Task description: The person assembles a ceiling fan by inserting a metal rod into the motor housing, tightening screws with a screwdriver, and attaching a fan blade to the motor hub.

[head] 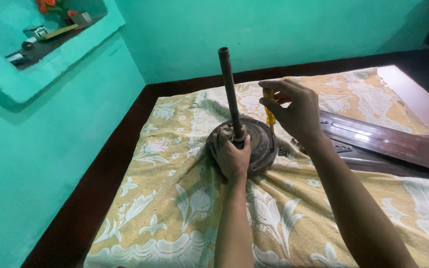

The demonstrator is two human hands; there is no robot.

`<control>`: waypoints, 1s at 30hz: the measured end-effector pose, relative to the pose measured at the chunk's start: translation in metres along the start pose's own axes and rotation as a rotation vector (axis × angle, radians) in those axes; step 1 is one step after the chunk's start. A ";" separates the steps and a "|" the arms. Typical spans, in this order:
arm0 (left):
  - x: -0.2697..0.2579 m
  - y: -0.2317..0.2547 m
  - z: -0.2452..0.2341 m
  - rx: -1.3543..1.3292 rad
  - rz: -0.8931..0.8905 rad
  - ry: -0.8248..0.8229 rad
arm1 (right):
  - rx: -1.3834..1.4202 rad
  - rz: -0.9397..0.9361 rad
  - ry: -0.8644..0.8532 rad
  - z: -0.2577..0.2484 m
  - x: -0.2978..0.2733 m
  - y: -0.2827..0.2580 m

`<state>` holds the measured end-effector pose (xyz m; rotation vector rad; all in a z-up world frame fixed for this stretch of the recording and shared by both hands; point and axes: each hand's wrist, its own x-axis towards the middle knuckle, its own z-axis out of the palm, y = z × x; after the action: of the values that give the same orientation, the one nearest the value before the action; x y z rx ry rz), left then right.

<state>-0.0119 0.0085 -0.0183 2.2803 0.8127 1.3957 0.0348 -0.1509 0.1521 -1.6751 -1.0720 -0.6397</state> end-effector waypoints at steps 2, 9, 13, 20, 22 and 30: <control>-0.001 0.002 -0.002 -0.007 0.025 0.031 | -0.028 0.032 0.083 0.003 0.004 -0.001; -0.002 0.000 0.003 0.006 -0.008 0.017 | 0.082 -0.086 0.064 -0.014 0.002 0.012; -0.003 -0.002 0.007 0.016 0.026 0.037 | 0.076 -0.009 0.010 -0.020 0.004 0.020; -0.001 0.001 0.004 -0.009 -0.029 -0.008 | -0.082 -0.146 0.170 -0.021 0.006 0.031; -0.002 -0.001 0.005 -0.006 -0.011 0.013 | -0.029 -0.145 0.144 -0.020 0.003 0.033; -0.001 -0.003 0.006 0.024 0.024 0.021 | -0.194 -0.130 0.046 -0.008 -0.002 0.015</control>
<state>-0.0079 0.0108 -0.0235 2.3045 0.8153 1.4295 0.0474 -0.1600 0.1467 -1.7561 -1.1218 -0.8856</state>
